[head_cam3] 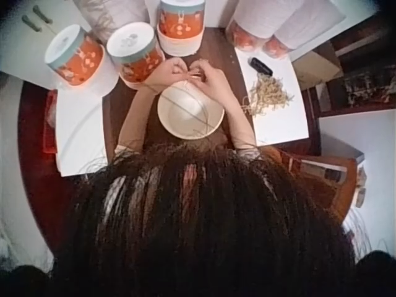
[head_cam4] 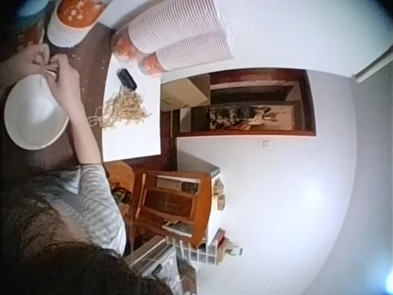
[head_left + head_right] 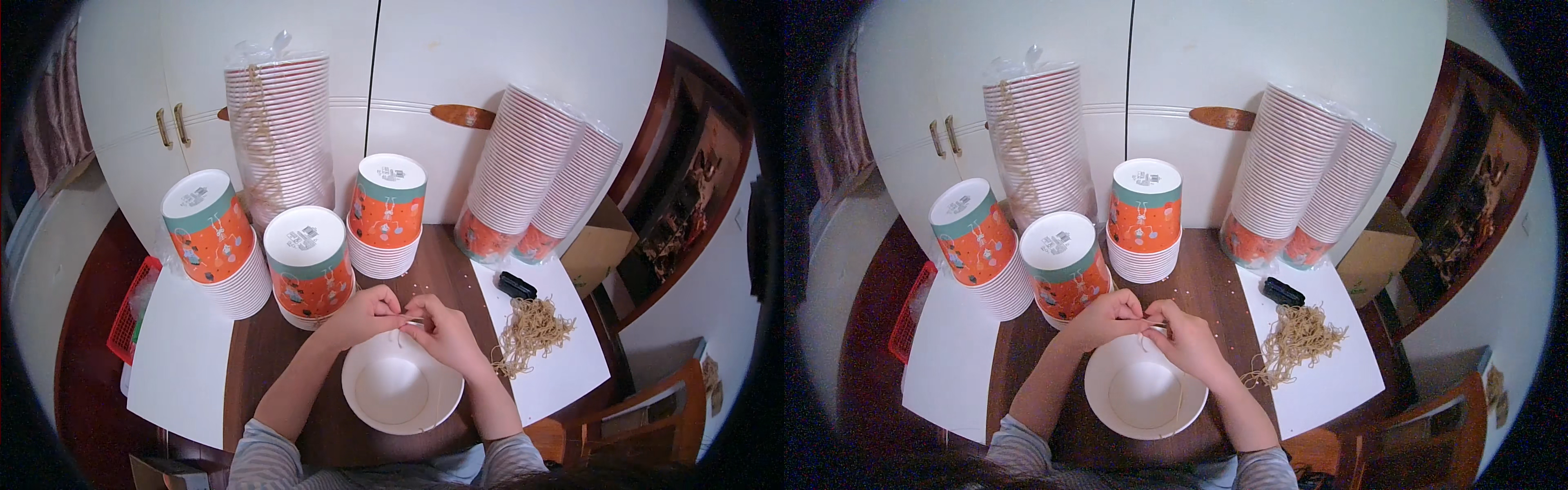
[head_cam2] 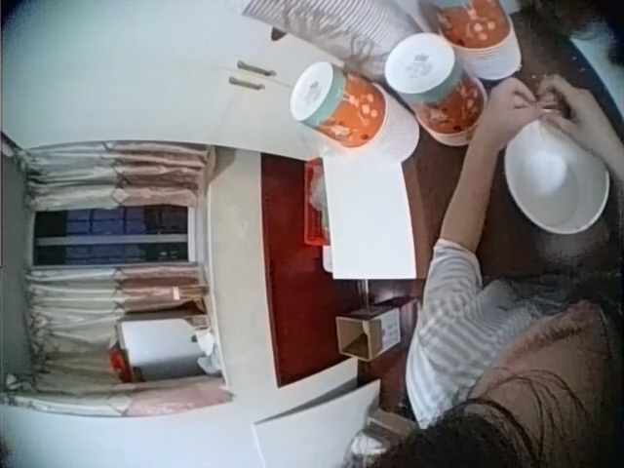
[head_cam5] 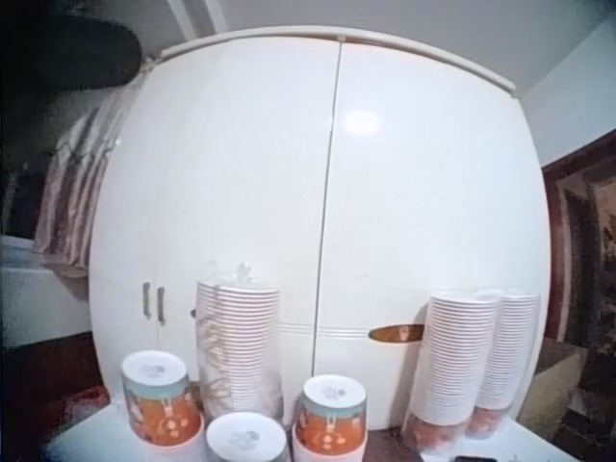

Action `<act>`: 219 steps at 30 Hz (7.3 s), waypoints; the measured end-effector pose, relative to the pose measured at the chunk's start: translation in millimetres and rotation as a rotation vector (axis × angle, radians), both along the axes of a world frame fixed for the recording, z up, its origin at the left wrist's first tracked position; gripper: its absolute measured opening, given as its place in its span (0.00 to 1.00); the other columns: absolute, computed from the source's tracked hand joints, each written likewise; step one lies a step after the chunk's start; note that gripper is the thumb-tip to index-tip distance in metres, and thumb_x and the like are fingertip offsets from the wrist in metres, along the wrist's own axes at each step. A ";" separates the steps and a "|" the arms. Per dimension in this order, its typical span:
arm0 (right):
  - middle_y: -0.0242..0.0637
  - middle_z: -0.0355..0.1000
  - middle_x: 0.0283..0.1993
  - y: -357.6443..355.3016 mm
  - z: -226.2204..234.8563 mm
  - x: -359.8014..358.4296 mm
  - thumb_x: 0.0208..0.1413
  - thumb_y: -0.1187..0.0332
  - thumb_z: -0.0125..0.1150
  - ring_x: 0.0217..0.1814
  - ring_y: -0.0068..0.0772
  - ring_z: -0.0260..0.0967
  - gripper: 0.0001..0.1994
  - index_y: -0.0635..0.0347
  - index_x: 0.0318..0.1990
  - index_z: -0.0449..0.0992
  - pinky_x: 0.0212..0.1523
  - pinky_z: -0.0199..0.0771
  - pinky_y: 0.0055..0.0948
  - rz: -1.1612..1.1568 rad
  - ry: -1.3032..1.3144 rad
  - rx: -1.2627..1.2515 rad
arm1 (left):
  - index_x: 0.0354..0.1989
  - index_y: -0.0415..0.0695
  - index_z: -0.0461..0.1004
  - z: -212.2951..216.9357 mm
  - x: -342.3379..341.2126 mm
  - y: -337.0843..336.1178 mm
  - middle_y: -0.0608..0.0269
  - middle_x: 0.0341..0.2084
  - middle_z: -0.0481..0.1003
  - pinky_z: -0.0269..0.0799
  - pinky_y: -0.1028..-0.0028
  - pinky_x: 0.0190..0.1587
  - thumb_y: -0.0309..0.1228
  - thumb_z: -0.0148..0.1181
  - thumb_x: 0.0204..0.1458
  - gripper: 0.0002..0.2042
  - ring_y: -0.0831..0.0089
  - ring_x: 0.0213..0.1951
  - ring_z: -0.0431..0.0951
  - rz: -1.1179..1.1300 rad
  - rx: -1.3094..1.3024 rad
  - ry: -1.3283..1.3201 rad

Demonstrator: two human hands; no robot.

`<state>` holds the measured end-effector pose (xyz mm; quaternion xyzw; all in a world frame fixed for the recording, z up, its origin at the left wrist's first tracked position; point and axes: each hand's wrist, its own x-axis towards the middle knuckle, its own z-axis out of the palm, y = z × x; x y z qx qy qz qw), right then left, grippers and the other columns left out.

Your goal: Threading and tying strings onto paper buckets for packaging.

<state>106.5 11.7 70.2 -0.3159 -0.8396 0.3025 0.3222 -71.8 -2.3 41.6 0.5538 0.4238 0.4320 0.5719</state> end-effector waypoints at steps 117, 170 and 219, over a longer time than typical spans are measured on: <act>0.34 0.69 0.29 31.5 -34.2 -0.5 0.45 0.77 0.58 0.30 0.18 0.67 0.12 0.61 0.34 0.60 0.29 0.67 0.18 0.138 0.278 -0.510 | 0.23 0.46 0.77 13.9 5.6 -19.0 0.63 0.16 0.70 0.66 0.71 0.23 0.35 0.60 0.37 0.07 0.68 0.22 0.71 0.227 0.556 0.853; 0.34 0.70 0.30 31.9 -35.8 -1.9 0.45 0.77 0.58 0.29 0.17 0.66 0.12 0.60 0.32 0.60 0.28 0.66 0.18 0.153 0.269 -0.460 | 0.23 0.40 0.75 12.2 0.1 -13.5 0.59 0.19 0.72 0.67 0.72 0.26 0.27 0.59 0.37 0.05 0.68 0.22 0.72 0.163 0.504 0.646; 0.31 0.69 0.25 16.8 -11.4 -2.7 0.44 0.75 0.57 0.23 0.16 0.63 0.06 0.61 0.32 0.70 0.24 0.63 0.19 0.103 0.114 -0.231 | 0.41 0.40 0.64 9.8 -13.7 -7.5 0.71 0.22 0.74 0.61 0.82 0.27 0.25 0.60 0.39 0.18 0.85 0.23 0.65 0.031 0.239 0.271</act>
